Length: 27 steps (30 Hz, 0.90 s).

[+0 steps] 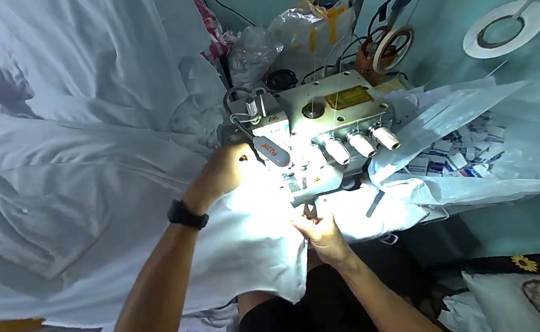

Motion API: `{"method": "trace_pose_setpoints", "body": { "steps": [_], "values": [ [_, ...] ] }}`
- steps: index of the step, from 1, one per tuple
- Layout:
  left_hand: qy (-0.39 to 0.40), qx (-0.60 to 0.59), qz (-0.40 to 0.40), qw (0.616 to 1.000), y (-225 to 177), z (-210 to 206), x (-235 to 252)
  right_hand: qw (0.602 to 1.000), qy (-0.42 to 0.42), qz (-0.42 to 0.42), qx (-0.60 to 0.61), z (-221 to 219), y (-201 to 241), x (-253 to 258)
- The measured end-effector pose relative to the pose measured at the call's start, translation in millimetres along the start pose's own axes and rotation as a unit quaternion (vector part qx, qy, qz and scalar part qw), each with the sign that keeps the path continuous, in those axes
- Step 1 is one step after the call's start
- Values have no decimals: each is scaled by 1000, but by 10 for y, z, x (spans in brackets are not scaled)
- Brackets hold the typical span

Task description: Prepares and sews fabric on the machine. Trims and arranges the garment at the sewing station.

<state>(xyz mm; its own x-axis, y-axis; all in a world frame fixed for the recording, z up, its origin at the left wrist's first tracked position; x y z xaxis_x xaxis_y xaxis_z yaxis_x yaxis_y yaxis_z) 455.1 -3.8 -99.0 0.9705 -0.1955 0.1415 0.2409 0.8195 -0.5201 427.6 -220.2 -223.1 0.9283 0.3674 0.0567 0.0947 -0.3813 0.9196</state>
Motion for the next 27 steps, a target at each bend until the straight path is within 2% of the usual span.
{"method": "trace_pose_setpoints", "body": {
  "steps": [3,8,10,14,18,21,27],
  "values": [
    [8,-38,59,998,-11,-183,14,996,-2,18,-90,108,-85,-76],
    [8,-43,151,988,-64,-211,-53,979,53,128,-146,177,-167,-95],
    [5,-60,166,984,-61,-225,-87,969,45,155,-186,196,-159,-132],
    [-22,-103,144,984,-16,-310,-106,955,39,188,-227,208,-102,-196],
    [-135,-53,109,983,31,-518,24,965,2,181,-189,129,-80,-93],
    [-180,-36,111,977,-1,-553,175,966,-1,180,-186,83,-72,-65],
    [-180,-76,119,974,-19,-529,212,962,4,181,-206,71,-63,-87]
  ]
}}
Point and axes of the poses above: each hand's wrist, its own x-axis towards the middle knuckle, its own z-axis out of the back of the hand, y = z × x, the point moved 1 cm from there along x, towards the middle knuckle, and after that the axes turned 1 degree about z, right-handed, at the moved point
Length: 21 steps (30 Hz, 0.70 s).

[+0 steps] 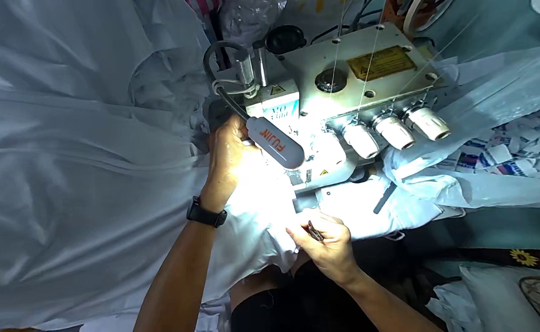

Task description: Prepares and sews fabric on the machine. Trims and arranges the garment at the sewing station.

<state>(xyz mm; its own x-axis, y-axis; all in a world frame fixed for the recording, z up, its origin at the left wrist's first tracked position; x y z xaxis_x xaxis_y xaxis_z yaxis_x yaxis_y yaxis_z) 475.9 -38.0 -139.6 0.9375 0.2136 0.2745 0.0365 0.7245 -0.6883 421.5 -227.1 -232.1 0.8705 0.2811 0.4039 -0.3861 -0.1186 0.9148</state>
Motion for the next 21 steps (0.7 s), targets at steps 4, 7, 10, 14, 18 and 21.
{"method": "trace_pose_setpoints", "body": {
  "steps": [4,7,10,14,18,21],
  "values": [
    [-5,-15,-4,1000,0,-5,19,1000,2,-2,-1,4,-4,7],
    [-11,-9,-10,1000,-29,-13,15,1000,-2,-4,-2,-4,-5,14],
    [39,-1,32,999,73,67,-135,1000,13,-7,4,-43,-5,8],
    [13,44,15,999,214,35,-151,994,43,34,-96,156,96,64],
    [-28,70,-114,991,118,283,-351,980,-66,32,-182,757,429,233],
    [27,-15,-134,991,124,565,-605,933,-194,-22,-302,1398,529,331]
  ]
}}
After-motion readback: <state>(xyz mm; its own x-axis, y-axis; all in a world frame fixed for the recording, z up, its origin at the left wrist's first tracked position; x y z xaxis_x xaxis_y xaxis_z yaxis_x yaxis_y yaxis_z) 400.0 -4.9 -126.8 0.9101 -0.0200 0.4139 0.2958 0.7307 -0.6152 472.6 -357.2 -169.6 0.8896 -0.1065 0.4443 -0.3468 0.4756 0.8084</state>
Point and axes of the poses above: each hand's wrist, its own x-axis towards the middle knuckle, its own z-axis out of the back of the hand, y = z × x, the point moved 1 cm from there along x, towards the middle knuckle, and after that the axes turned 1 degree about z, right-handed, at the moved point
